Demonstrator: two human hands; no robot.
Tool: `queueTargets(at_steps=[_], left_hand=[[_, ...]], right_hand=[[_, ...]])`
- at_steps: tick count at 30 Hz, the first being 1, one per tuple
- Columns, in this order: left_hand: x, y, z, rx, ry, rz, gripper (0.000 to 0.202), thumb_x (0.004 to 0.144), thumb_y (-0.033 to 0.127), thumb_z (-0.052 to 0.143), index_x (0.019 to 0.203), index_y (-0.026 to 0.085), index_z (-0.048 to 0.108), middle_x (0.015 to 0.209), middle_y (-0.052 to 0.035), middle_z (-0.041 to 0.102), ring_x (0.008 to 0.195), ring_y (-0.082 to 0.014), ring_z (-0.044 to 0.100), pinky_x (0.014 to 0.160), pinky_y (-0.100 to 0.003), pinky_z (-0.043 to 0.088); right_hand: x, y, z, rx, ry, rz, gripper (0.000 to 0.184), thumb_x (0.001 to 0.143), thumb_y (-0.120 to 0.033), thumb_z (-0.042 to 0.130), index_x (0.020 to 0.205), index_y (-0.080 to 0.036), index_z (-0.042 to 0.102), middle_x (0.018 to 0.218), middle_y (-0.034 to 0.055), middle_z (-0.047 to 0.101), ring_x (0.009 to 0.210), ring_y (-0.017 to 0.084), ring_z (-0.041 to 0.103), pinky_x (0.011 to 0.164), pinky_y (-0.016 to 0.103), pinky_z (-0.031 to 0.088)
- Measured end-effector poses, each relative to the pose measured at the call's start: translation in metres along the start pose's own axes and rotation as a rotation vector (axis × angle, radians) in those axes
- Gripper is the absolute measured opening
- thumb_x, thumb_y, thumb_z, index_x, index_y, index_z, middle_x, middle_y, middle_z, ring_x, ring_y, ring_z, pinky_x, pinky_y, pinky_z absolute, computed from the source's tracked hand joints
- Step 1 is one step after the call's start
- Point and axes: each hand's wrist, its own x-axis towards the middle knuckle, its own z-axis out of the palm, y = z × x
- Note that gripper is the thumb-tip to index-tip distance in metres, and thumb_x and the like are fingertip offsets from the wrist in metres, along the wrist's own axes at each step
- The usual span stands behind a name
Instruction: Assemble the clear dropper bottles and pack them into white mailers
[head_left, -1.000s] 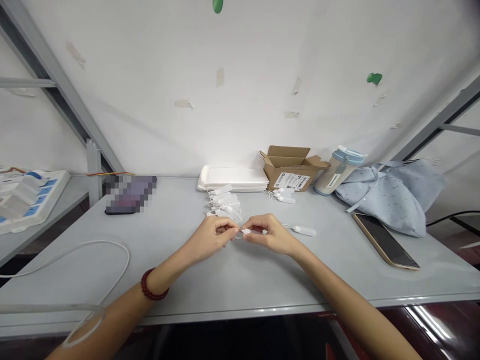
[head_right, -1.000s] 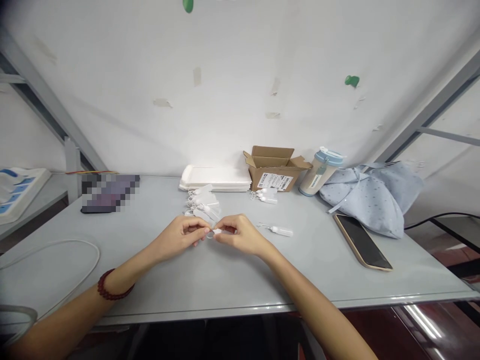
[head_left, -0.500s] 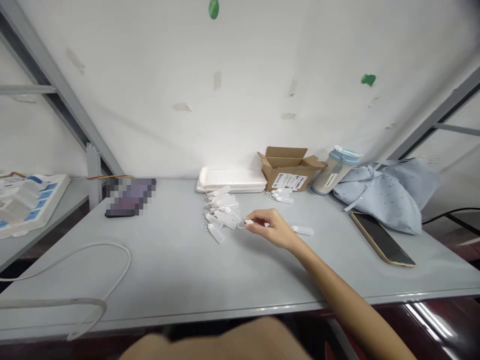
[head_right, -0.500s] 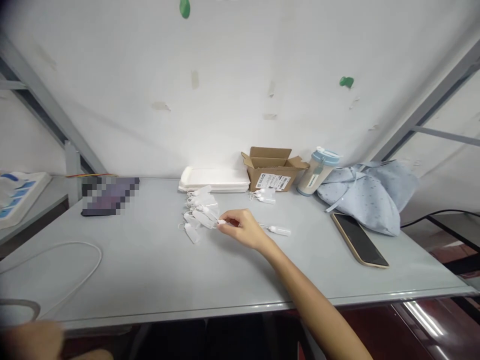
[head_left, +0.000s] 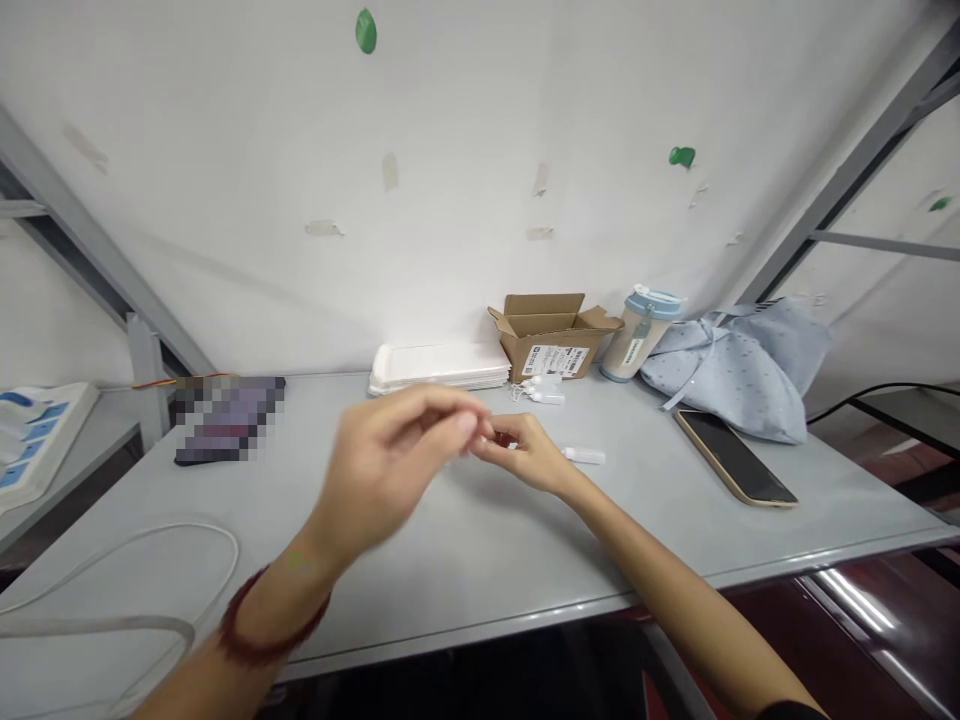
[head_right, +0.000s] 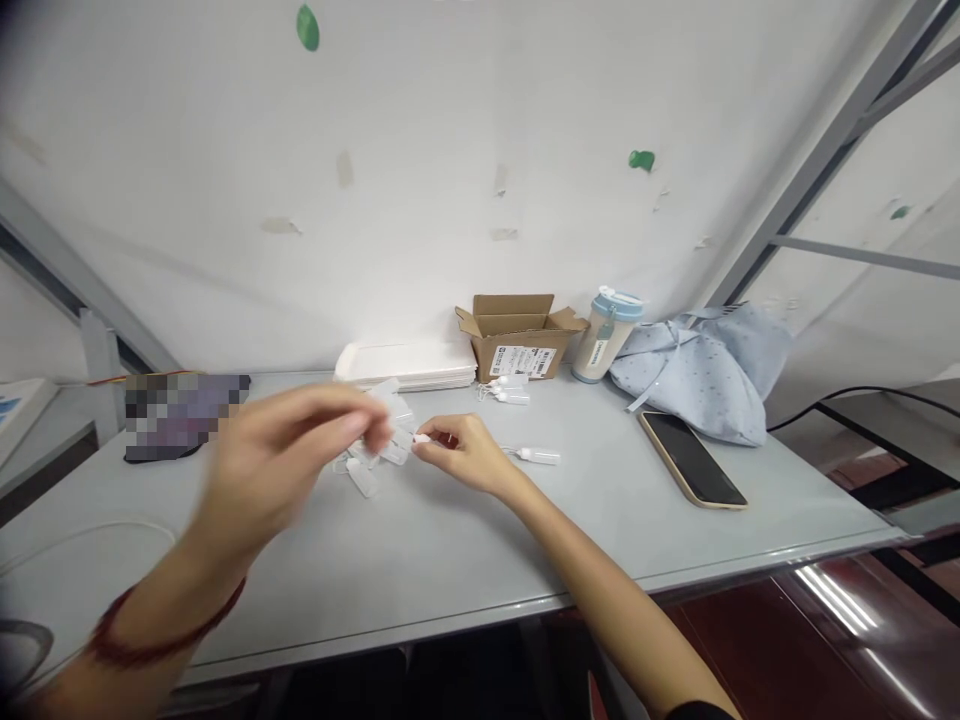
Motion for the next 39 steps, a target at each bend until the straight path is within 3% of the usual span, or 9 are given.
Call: queueTargets(at_steps=[3, 6, 9, 13, 22, 28, 39], left_hand=[[0.026, -0.024, 0.001, 0.203, 0.101, 0.143, 0.018, 0.079, 0.031, 0.062, 0.089, 0.018, 0.069, 0.093, -0.0050, 0.069, 0.087, -0.0205, 0.062, 0.075, -0.029, 0.048], [0.032, -0.053, 0.000, 0.291, 0.041, 0.138, 0.021, 0.083, 0.033, 0.057, 0.094, 0.019, 0.069, 0.098, -0.0061, 0.069, 0.091, -0.0198, 0.061, 0.079, -0.029, 0.047], [0.025, -0.065, 0.001, 0.282, 0.002, 0.156, 0.022, 0.085, 0.034, 0.054, 0.093, 0.020, 0.068, 0.097, -0.0055, 0.068, 0.092, -0.0193, 0.061, 0.080, -0.028, 0.046], [0.021, -0.063, 0.005, 0.197, -0.039, 0.104, 0.020, 0.083, 0.034, 0.055, 0.086, 0.018, 0.066, 0.088, -0.0047, 0.068, 0.085, -0.0186, 0.062, 0.078, -0.029, 0.047], [0.028, -0.068, 0.008, -0.039, -0.007, -0.126, 0.021, 0.071, 0.036, 0.064, 0.074, 0.015, 0.066, 0.067, -0.0027, 0.064, 0.060, -0.0124, 0.055, 0.059, -0.026, 0.046], [0.029, -0.063, 0.004, -0.114, 0.107, -0.133, 0.023, 0.069, 0.037, 0.067, 0.070, 0.014, 0.066, 0.070, -0.0027, 0.064, 0.056, -0.0102, 0.052, 0.054, -0.024, 0.043], [0.029, -0.064, 0.003, -0.110, 0.162, -0.142, 0.023, 0.070, 0.037, 0.066, 0.073, 0.014, 0.068, 0.069, -0.0036, 0.064, 0.064, -0.0129, 0.056, 0.056, -0.024, 0.044]], right_hand=[[0.001, 0.001, -0.002, -0.023, 0.038, 0.021, 0.020, 0.080, -0.032, 0.058, 0.078, -0.014, 0.067, 0.070, 0.0010, 0.061, 0.058, 0.010, 0.045, 0.056, 0.024, 0.035], [0.002, 0.003, -0.002, -0.029, 0.027, 0.019, 0.021, 0.082, -0.033, 0.058, 0.080, -0.015, 0.068, 0.075, 0.0022, 0.064, 0.061, 0.011, 0.047, 0.057, 0.024, 0.036], [0.001, 0.004, -0.001, -0.022, 0.008, 0.015, 0.022, 0.082, -0.034, 0.058, 0.082, -0.015, 0.069, 0.077, 0.0024, 0.065, 0.063, 0.012, 0.049, 0.057, 0.024, 0.036], [0.001, 0.005, 0.001, -0.030, -0.012, 0.018, 0.022, 0.083, -0.035, 0.058, 0.084, -0.016, 0.069, 0.081, 0.0026, 0.067, 0.067, 0.013, 0.053, 0.059, 0.025, 0.038], [0.002, 0.007, 0.000, -0.036, -0.012, 0.004, 0.023, 0.083, -0.038, 0.059, 0.089, -0.018, 0.069, 0.090, 0.0045, 0.070, 0.083, 0.019, 0.061, 0.072, 0.029, 0.044], [0.003, 0.009, -0.007, -0.018, 0.030, 0.031, 0.029, 0.085, -0.042, 0.056, 0.093, -0.018, 0.068, 0.085, 0.0046, 0.069, 0.071, 0.016, 0.059, 0.063, 0.027, 0.045], [0.004, 0.012, -0.007, -0.019, 0.099, -0.011, 0.026, 0.084, -0.040, 0.058, 0.092, -0.017, 0.069, 0.077, 0.0037, 0.068, 0.067, 0.015, 0.057, 0.059, 0.026, 0.043]])
